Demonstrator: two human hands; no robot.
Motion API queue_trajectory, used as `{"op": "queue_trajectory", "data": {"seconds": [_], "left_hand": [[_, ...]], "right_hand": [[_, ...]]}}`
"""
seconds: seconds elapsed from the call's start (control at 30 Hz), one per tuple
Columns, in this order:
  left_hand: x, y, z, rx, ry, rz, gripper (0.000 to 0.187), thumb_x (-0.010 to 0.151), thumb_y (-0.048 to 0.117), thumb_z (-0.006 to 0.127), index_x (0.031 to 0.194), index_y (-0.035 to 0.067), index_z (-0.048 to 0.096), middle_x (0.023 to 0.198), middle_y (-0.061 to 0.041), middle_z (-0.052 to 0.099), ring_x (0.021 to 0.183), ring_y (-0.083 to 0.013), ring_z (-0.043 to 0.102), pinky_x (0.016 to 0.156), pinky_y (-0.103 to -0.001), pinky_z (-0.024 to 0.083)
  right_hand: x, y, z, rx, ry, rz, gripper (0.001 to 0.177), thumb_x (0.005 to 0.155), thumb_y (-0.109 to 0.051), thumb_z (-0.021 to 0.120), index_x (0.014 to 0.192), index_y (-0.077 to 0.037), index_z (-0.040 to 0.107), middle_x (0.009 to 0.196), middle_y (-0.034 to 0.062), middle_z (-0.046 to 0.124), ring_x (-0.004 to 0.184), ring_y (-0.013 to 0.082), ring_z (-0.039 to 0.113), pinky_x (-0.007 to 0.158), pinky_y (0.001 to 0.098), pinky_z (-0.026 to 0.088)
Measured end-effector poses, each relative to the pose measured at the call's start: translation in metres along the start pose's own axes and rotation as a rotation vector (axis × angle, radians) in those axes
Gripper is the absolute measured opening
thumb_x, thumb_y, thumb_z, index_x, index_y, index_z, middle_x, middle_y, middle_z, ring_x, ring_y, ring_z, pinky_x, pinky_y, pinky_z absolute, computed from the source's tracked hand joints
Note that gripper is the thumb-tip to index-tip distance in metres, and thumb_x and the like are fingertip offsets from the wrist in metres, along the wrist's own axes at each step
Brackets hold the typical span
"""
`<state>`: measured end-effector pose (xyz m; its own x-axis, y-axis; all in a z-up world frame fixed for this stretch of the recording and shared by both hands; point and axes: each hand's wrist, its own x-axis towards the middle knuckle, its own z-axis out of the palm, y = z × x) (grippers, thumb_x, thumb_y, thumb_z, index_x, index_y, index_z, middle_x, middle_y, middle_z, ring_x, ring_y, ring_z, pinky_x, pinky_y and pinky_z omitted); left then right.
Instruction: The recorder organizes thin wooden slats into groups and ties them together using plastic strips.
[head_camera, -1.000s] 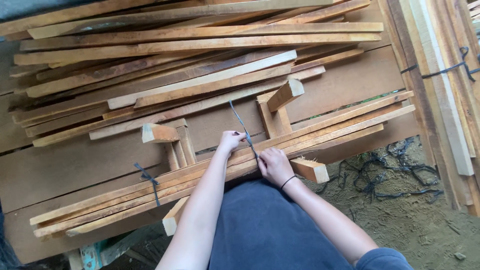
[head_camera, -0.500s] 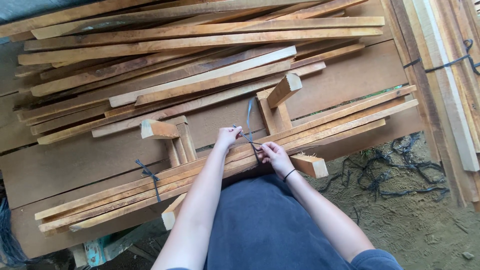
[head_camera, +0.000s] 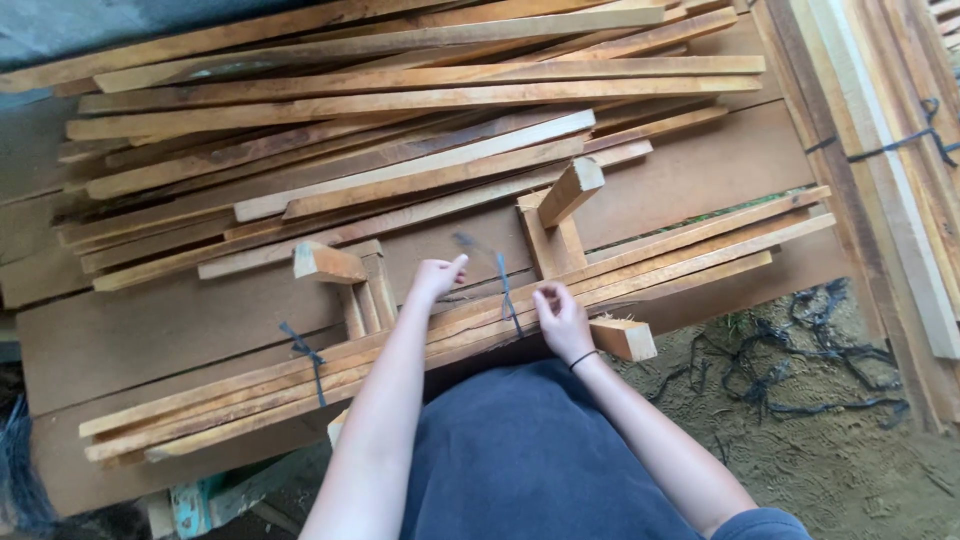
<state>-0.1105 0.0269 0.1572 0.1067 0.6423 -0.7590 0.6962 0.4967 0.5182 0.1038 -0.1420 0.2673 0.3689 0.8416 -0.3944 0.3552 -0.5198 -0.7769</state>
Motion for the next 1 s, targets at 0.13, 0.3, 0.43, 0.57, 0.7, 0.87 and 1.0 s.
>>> {"op": "queue_trajectory", "data": {"seconds": [0.13,0.3,0.43,0.57,0.7,0.87,1.0], "left_hand": [[-0.074,0.002,-0.060,0.270,0.034,0.008,0.067,0.095,0.072,0.046,0.098,0.016,0.083,0.105,-0.007,0.080,0.122,-0.0294,0.067,0.103,-0.044,0.050],[-0.117,0.021,-0.062,0.538,-0.051,-0.072,0.083,0.098,0.064,0.025,0.126,0.001,0.072,0.140,-0.020,0.065,0.139,-0.0346,0.054,0.118,-0.051,0.039],[-0.139,0.035,-0.071,0.502,-0.179,-0.036,0.087,0.098,0.060,0.019,0.138,-0.004,0.062,0.152,-0.019,0.054,0.147,-0.0337,0.044,0.125,-0.050,0.030],[-0.152,0.034,-0.067,0.571,-0.157,-0.006,0.078,0.096,0.050,0.023,0.136,-0.002,0.065,0.151,-0.017,0.057,0.145,-0.0341,0.048,0.124,-0.050,0.033],[-0.160,0.029,-0.058,0.550,-0.103,-0.007,0.077,0.097,0.050,0.022,0.135,0.000,0.066,0.148,-0.016,0.060,0.143,-0.0333,0.050,0.123,-0.049,0.034],[-0.128,-0.003,-0.037,0.593,0.116,0.031,0.065,0.098,0.048,0.022,0.128,0.021,0.073,0.137,-0.004,0.070,0.134,-0.0269,0.060,0.118,-0.049,0.034],[-0.140,-0.024,-0.024,0.624,0.286,0.169,0.053,0.100,0.041,0.028,0.115,0.022,0.075,0.124,-0.002,0.076,0.121,-0.0249,0.067,0.110,-0.049,0.037]], "right_hand": [[0.027,-0.044,0.002,-0.101,0.194,-0.315,0.017,0.100,-0.035,0.068,0.107,-0.020,0.073,0.089,0.0035,0.074,0.086,0.0229,0.073,0.078,0.0359,0.057],[0.065,-0.049,0.016,-0.630,0.027,-0.324,0.043,0.104,-0.062,0.046,0.100,-0.027,0.071,0.091,-0.0024,0.075,0.094,0.0215,0.073,0.092,0.0442,0.051],[0.048,-0.115,-0.001,-0.928,-0.489,0.053,0.107,0.089,-0.087,0.007,0.122,-0.011,0.074,0.130,0.0116,0.072,0.130,0.0298,0.063,0.112,0.0479,0.040],[0.032,-0.131,-0.008,-0.939,-0.557,0.128,0.111,0.087,-0.087,0.002,0.133,-0.010,0.068,0.142,0.0109,0.066,0.139,0.0274,0.056,0.119,0.0468,0.032],[0.015,-0.130,-0.013,-0.936,-0.478,0.063,0.107,0.090,-0.087,0.005,0.126,-0.012,0.071,0.135,0.0107,0.070,0.135,0.0279,0.059,0.119,0.0474,0.027],[0.024,-0.092,-0.005,-0.916,-0.255,-0.129,0.097,0.093,-0.083,0.013,0.106,-0.012,0.077,0.117,0.0119,0.077,0.122,0.0297,0.067,0.106,0.0476,0.038],[0.018,-0.043,0.008,-0.874,-0.050,-0.298,0.083,0.097,-0.076,0.030,0.099,-0.009,0.078,0.112,0.0096,0.076,0.118,0.0266,0.064,0.105,0.0468,0.038]]}}
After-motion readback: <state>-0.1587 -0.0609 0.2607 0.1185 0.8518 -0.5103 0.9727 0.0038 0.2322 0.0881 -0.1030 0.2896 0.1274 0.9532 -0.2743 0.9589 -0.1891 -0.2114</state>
